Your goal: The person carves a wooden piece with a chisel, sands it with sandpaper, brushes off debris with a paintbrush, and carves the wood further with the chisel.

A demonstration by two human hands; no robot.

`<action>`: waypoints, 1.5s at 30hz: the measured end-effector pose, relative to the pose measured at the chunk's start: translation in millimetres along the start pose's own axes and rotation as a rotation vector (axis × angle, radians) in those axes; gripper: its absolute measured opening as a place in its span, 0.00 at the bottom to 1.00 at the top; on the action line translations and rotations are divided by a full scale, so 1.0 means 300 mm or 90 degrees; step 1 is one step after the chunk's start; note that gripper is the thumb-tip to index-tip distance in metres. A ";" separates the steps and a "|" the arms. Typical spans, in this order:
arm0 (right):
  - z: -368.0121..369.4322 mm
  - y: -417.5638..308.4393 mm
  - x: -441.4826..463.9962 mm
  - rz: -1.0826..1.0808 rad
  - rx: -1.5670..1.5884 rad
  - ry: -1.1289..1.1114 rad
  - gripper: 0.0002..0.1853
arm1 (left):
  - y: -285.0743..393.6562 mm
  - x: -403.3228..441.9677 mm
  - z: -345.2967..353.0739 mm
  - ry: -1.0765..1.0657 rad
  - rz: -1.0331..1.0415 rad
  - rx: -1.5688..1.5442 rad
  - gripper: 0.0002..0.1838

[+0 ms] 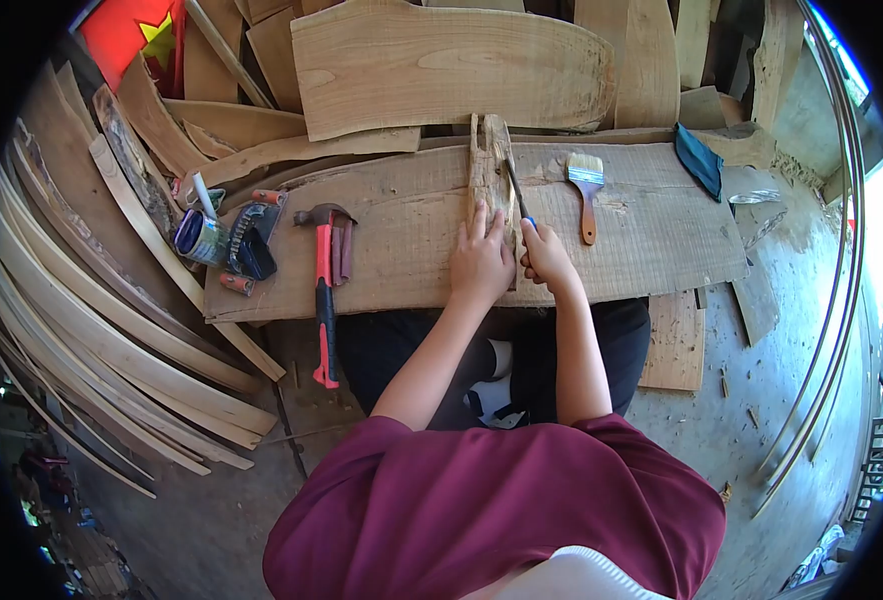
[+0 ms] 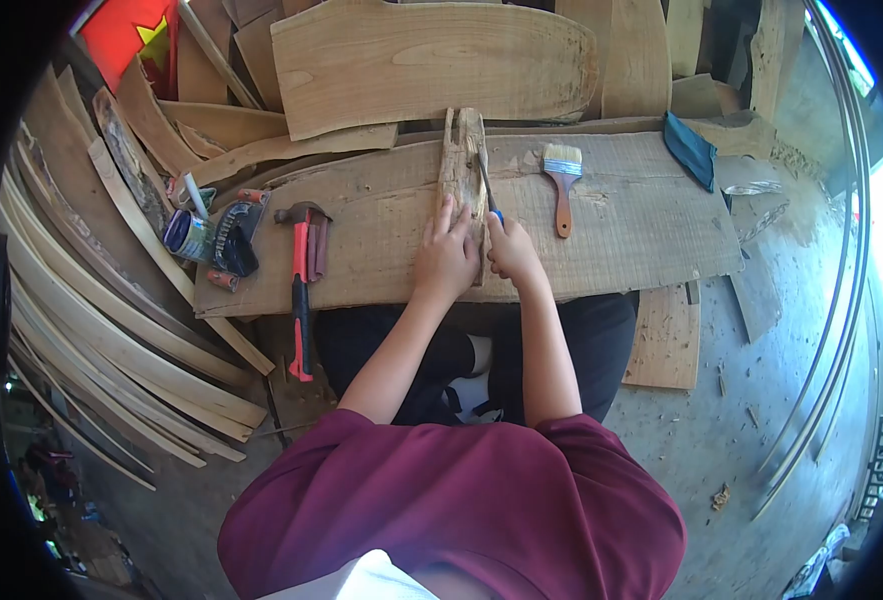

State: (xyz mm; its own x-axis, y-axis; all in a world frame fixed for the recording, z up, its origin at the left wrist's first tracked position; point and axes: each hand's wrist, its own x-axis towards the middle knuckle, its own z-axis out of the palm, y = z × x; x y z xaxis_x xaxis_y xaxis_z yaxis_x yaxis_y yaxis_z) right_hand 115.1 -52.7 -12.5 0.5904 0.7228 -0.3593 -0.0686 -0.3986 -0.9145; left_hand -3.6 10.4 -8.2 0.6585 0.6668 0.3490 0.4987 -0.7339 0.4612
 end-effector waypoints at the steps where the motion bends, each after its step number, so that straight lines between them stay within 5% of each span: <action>1: 0.010 0.003 0.015 0.001 0.000 0.002 0.26 | -0.001 0.000 0.004 0.004 0.002 0.005 0.25; 9: -0.003 -0.082 0.099 -0.027 -0.026 0.008 0.26 | 0.001 -0.001 0.004 0.014 0.003 0.001 0.25; 21: -0.007 0.168 -0.120 -0.124 -0.270 0.146 0.29 | -0.025 0.001 0.042 0.047 0.022 0.019 0.27; 25: -0.018 0.222 -0.170 -0.105 -0.190 0.118 0.28 | -0.019 -0.014 0.017 0.056 0.020 -0.001 0.29; 30: -0.047 0.236 -0.282 -0.058 -0.069 0.108 0.25 | 0.035 -0.115 -0.022 -0.056 -0.105 0.124 0.51; 33: -0.059 0.251 -0.316 -0.021 -0.015 0.087 0.25 | 0.064 -0.178 -0.071 -0.166 -0.181 0.129 0.57; 38: -0.072 0.260 -0.369 -0.021 0.068 0.076 0.24 | 0.034 -0.226 -0.051 -0.120 -0.177 0.122 0.57; 40: -0.076 0.253 -0.384 -0.055 0.131 0.108 0.23 | -0.042 -0.224 -0.019 0.024 -0.098 -0.163 0.53; 41: -0.078 0.258 -0.386 -0.083 0.149 0.118 0.22 | -0.042 -0.212 -0.010 0.067 -0.137 -0.514 0.45; 43: -0.091 0.233 -0.404 -0.115 0.192 0.148 0.21 | -0.014 -0.231 -0.157 -0.150 -0.308 -1.027 0.40; 45: -0.107 0.199 -0.425 -0.129 0.194 0.169 0.20 | 0.016 -0.254 -0.177 -0.075 -0.292 -1.087 0.38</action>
State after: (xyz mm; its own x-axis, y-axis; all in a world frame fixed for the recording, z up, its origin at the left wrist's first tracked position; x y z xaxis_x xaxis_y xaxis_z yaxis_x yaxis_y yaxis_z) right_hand 61.5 -186.7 -15.2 0.7991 0.5840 -0.1431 -0.1399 -0.0508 -0.9889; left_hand -81.1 -37.1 10.8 0.7193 0.6921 -0.0594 -0.4004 0.4829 0.7787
